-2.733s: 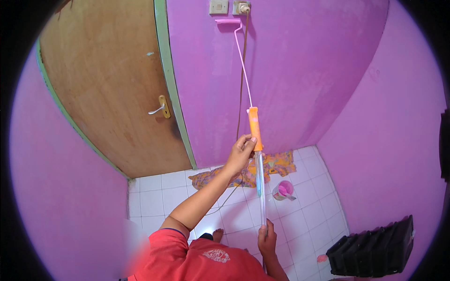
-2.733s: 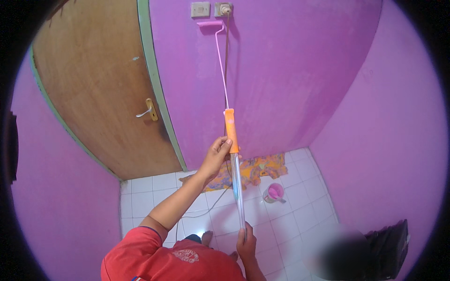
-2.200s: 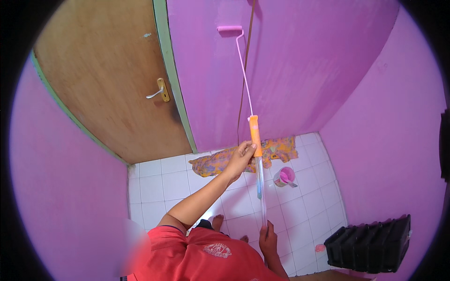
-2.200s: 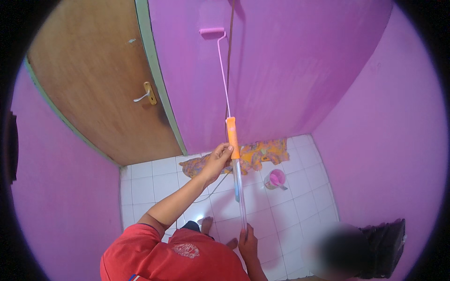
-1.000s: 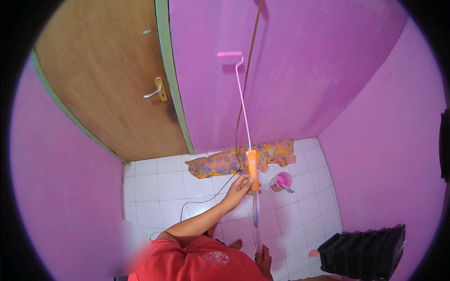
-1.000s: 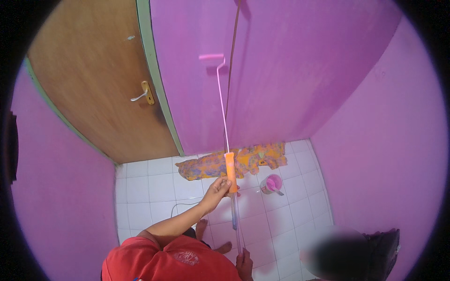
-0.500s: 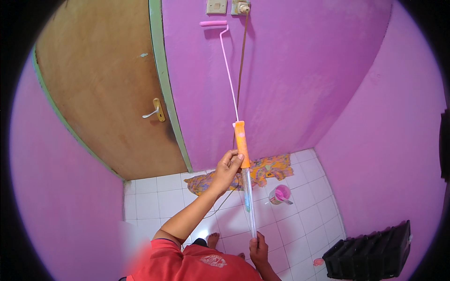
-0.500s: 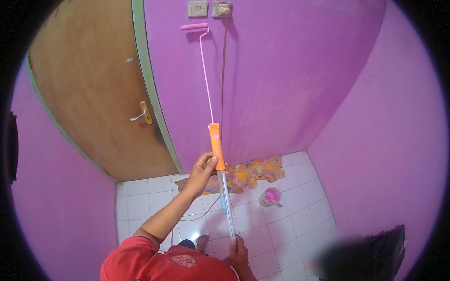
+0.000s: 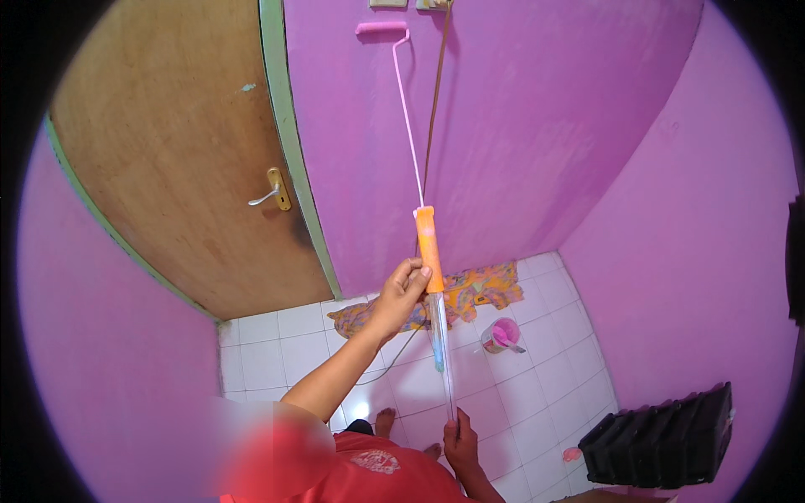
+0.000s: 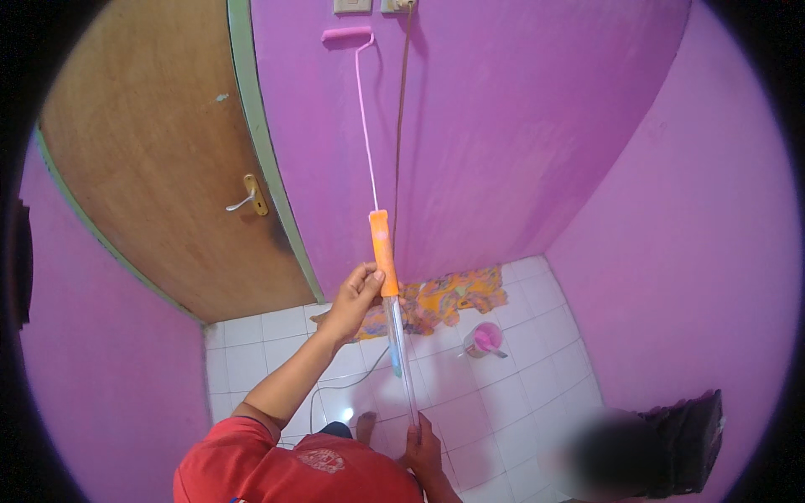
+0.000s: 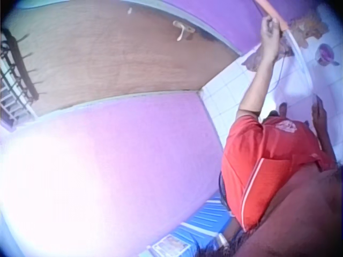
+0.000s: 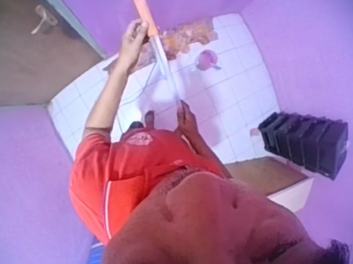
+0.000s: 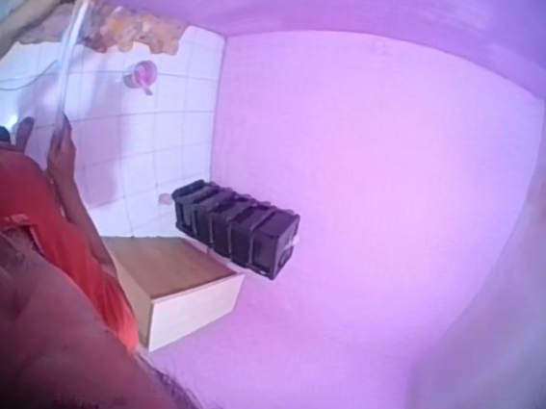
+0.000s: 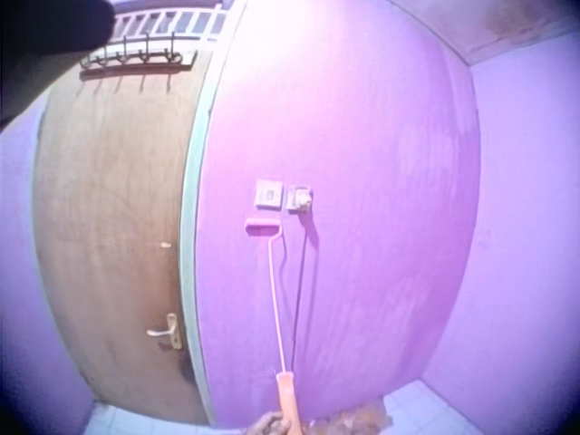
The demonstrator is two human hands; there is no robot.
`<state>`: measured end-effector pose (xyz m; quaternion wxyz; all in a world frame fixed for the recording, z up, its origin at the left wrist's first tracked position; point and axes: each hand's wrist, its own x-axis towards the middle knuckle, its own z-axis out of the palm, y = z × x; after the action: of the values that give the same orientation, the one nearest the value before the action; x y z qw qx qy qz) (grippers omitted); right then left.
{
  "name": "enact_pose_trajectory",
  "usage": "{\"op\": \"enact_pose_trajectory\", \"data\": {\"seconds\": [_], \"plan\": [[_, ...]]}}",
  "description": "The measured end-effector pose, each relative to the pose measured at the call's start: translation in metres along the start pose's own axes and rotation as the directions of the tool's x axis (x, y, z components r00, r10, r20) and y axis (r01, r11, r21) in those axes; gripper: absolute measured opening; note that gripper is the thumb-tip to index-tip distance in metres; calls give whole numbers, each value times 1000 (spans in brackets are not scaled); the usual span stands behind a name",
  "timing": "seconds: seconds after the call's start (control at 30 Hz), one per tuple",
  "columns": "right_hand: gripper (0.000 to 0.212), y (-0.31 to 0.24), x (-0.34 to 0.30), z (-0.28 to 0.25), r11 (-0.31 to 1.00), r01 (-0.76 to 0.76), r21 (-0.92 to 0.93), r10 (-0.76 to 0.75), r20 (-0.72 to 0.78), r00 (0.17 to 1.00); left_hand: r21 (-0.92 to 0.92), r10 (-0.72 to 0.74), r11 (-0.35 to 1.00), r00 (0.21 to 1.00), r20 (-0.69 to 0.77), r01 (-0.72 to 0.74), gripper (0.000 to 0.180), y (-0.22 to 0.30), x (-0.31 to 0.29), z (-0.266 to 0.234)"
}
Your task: The person paints the walls of a room pink using a roller attached to an extension pole. They repeatedly dip the roller into a bucket of paint and apply it to the wall surface in vertical strokes.
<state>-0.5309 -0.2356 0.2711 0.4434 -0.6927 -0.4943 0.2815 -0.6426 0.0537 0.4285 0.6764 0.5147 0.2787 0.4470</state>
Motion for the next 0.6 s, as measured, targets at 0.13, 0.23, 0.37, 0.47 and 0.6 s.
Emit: {"op": "enact_pose_trajectory", "data": {"seconds": [0.13,0.23,0.37,0.47,0.6], "plan": [[42,5,-30,-8,989,-141,-35,143,79,987,-14,-116,993,993,29,116,37,-39,-20,-14],[41,15,-51,-13,980,-181,-80,189,104,976,-69,-177,982,984,16,177,37,-76,-38,-20],[38,31,-77,-19,973,-178,-145,192,92,977,-129,-254,959,967,17,254,38,-118,-59,-25],[37,43,-90,-20,986,-78,-145,82,22,996,-134,-329,935,944,15,328,37,-133,-67,-24],[36,48,-97,-21,991,-132,-31,132,15,991,-109,-283,953,959,4,281,39,-118,-75,-12]]}}
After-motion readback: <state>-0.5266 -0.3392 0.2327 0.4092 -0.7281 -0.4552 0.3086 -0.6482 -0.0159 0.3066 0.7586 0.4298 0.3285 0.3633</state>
